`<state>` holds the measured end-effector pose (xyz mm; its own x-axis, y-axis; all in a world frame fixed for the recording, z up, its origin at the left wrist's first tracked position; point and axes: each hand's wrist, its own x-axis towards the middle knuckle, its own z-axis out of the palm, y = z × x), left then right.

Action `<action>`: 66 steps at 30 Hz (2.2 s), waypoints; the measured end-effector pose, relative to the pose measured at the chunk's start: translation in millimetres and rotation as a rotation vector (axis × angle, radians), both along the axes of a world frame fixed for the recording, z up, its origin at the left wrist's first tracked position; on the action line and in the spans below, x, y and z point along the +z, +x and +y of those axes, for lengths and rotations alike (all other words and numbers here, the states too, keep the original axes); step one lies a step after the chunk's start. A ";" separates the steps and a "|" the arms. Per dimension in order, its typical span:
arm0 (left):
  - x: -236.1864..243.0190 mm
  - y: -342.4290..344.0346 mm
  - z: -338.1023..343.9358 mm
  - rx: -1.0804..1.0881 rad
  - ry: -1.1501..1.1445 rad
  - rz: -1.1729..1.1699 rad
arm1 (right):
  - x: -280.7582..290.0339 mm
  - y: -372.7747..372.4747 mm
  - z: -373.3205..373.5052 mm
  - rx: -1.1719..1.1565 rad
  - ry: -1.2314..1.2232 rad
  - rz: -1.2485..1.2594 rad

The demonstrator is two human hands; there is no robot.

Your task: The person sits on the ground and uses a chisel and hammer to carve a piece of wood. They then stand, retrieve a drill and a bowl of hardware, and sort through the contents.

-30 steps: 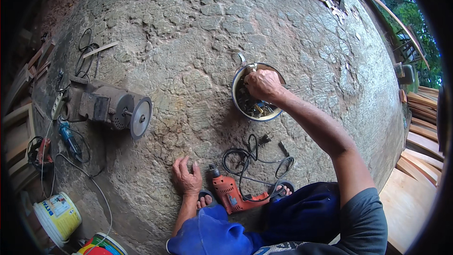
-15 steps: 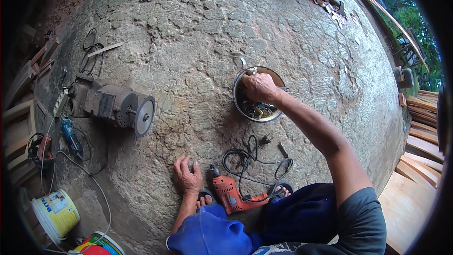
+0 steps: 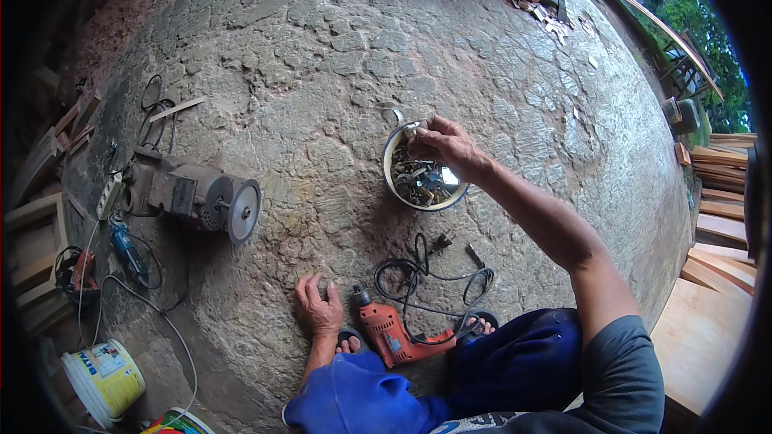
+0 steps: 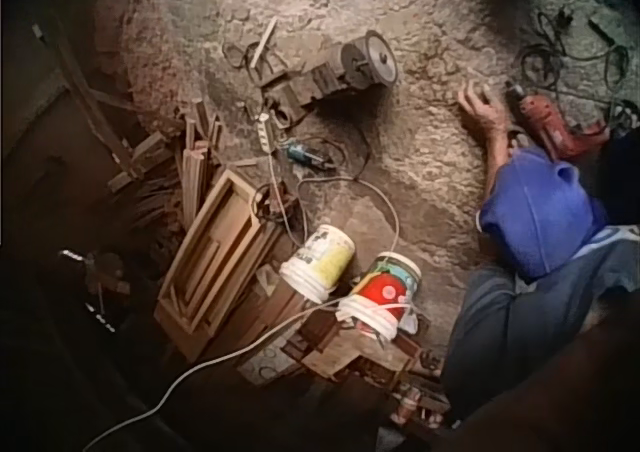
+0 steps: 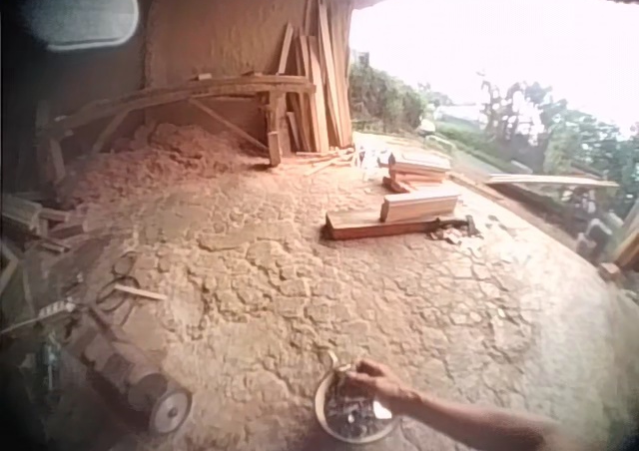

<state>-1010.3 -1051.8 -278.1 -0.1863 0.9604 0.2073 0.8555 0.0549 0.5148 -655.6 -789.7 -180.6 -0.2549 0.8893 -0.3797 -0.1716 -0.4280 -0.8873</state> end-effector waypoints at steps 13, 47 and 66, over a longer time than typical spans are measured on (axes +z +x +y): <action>-0.5 0.0 -0.1 -0.002 0.007 0.003 | 40.4 6.1 -5.7 0.111 0.107 -0.201; -1.2 1.0 2.1 -0.012 -0.025 -0.012 | 44.5 56.9 -53.8 0.669 0.642 -1.147; -0.8 2.2 2.0 -0.017 -0.010 0.062 | -4.7 31.6 -45.9 0.570 1.025 -1.359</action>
